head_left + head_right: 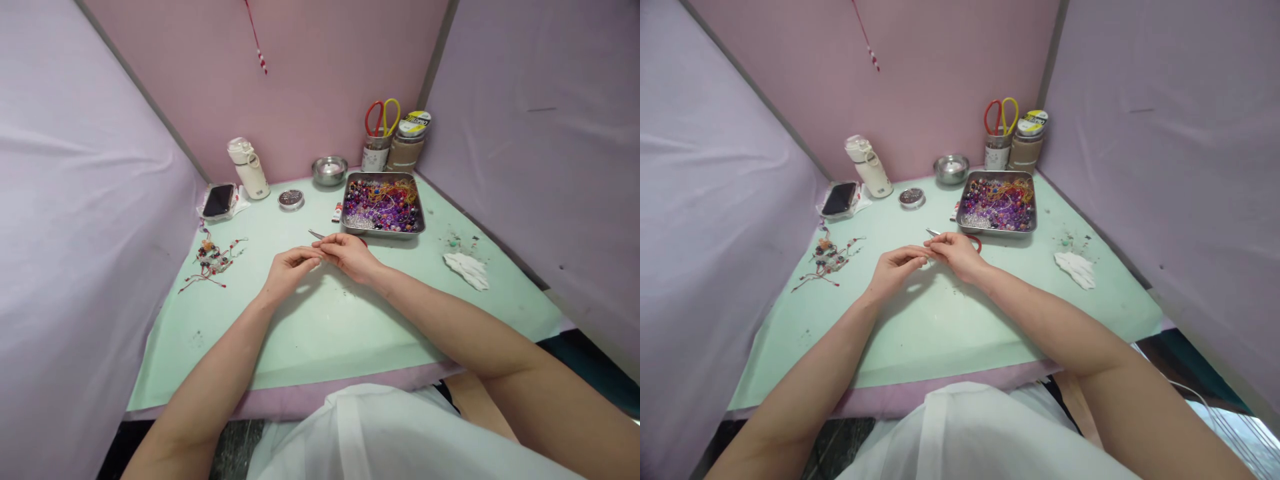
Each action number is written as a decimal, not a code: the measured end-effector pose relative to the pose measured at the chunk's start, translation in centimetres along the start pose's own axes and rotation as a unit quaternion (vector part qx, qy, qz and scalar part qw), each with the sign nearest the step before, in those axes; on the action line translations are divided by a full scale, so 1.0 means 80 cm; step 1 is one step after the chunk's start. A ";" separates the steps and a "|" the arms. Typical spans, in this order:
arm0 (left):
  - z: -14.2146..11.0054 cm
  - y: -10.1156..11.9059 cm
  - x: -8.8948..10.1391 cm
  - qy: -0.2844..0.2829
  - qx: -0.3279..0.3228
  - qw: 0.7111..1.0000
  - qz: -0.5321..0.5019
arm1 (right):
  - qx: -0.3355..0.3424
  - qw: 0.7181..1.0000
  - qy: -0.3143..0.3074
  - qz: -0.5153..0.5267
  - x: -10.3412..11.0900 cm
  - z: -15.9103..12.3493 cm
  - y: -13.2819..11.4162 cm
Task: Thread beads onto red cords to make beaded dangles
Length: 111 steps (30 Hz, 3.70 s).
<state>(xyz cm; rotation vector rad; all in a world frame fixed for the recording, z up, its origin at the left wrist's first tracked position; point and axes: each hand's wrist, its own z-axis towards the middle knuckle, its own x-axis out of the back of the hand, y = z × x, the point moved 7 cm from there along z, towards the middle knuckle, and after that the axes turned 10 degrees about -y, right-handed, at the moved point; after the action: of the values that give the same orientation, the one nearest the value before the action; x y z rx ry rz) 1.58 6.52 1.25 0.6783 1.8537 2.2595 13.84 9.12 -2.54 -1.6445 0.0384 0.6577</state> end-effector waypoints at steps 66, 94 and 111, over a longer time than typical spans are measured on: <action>0.001 -0.038 0.019 0.093 0.132 0.941 -0.298 | 0.196 0.875 -0.023 -0.442 -0.026 -0.021 -0.039; 0.001 -0.025 0.034 0.123 0.100 0.987 0.040 | 0.231 0.859 0.015 -0.457 -0.025 -0.026 -0.048; 0.002 -0.026 0.041 0.113 0.055 0.988 0.084 | 0.209 0.881 0.054 -0.421 -0.007 -0.019 -0.043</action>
<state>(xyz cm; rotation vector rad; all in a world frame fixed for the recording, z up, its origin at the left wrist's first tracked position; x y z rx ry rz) -1.59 8.42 0.12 0.6395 2.1128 2.4432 15.27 8.16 0.84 -1.1120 -0.4105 -0.1173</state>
